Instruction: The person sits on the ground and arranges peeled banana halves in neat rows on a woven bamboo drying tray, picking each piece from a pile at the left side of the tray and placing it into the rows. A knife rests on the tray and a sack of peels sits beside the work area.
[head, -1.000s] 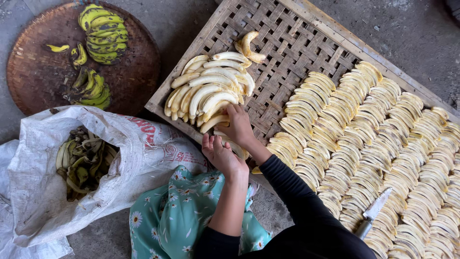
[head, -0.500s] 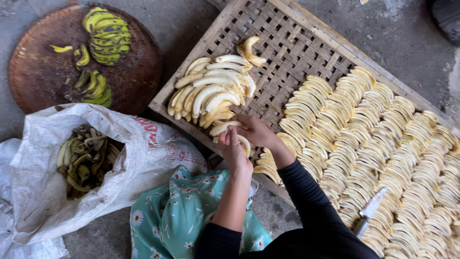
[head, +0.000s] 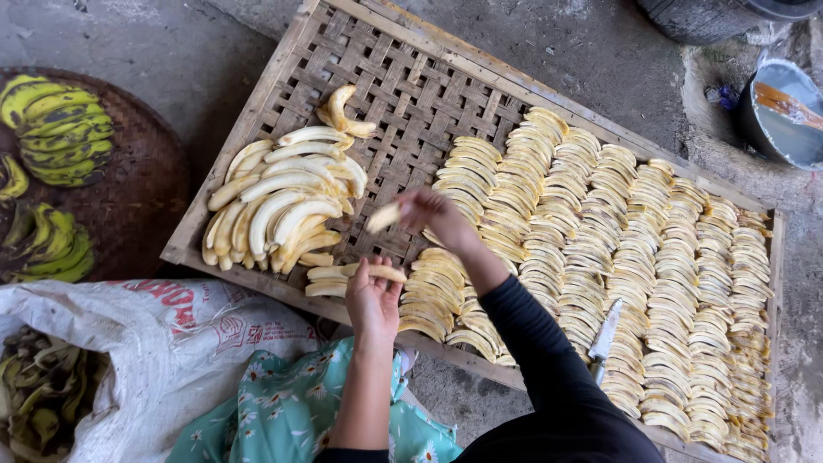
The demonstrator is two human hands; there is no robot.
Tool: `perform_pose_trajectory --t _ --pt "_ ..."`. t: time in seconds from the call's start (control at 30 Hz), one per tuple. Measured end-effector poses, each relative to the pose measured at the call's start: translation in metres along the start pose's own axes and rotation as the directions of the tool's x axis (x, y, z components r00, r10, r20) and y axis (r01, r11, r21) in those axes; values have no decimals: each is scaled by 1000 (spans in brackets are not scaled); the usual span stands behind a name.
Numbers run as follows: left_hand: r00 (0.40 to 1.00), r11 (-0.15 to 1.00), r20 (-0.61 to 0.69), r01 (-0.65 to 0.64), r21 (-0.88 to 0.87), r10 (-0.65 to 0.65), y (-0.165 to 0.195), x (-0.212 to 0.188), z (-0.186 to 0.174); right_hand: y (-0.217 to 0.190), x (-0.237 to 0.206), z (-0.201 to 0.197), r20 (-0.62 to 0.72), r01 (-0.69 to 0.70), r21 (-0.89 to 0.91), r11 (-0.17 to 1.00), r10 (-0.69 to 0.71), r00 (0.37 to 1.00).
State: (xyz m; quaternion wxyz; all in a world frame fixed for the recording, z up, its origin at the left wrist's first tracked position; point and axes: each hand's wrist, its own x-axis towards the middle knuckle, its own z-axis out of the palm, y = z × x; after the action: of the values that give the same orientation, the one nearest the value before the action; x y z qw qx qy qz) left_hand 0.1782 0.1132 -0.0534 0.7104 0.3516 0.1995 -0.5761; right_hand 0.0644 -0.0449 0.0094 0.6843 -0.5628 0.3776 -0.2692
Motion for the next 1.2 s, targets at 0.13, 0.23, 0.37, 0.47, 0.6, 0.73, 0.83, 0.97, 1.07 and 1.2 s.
perform_pose_trajectory --t 0.13,0.23,0.37,0.47,0.6,0.73,0.83,0.97,1.07,1.2 --pt "990 991 136 -55 125 38 -12 9 -7 -33 56 -80 -418 206 -254 945 -299 858" --pt "989 969 137 -86 232 55 -17 9 -7 -50 80 -123 -519 91 -502 860 -384 764" --pt "991 922 124 -92 376 49 -16 2 2 -42 84 -147 -495 -167 -739 653 -357 793" --pt "989 918 139 -96 385 46 -15 -7 13 -32 87 -157 -463 -250 -804 540 -302 833" --pt "988 829 138 -134 543 70 -8 -23 23 -31 85 -161 -402 -146 -843 518 -427 810" --pt "977 728 138 -215 651 165 -2 -29 33 -32 42 -103 231 227 -149 962 -190 954" --pt "974 712 133 -226 665 185 -3 -32 35 -18 -3 -38 551 -49 -118 992 106 828" --pt "934 756 230 -358 549 275 -6 -30 32 -7 -6 -28 411 -12 -129 992 65 909" --pt "913 683 168 -391 617 371 -3 -27 30 -13 37 -76 93 182 3 983 -181 979" --pt "925 741 136 -367 562 355 -4 -21 25 -24 86 -135 -473 184 -141 973 -229 851"
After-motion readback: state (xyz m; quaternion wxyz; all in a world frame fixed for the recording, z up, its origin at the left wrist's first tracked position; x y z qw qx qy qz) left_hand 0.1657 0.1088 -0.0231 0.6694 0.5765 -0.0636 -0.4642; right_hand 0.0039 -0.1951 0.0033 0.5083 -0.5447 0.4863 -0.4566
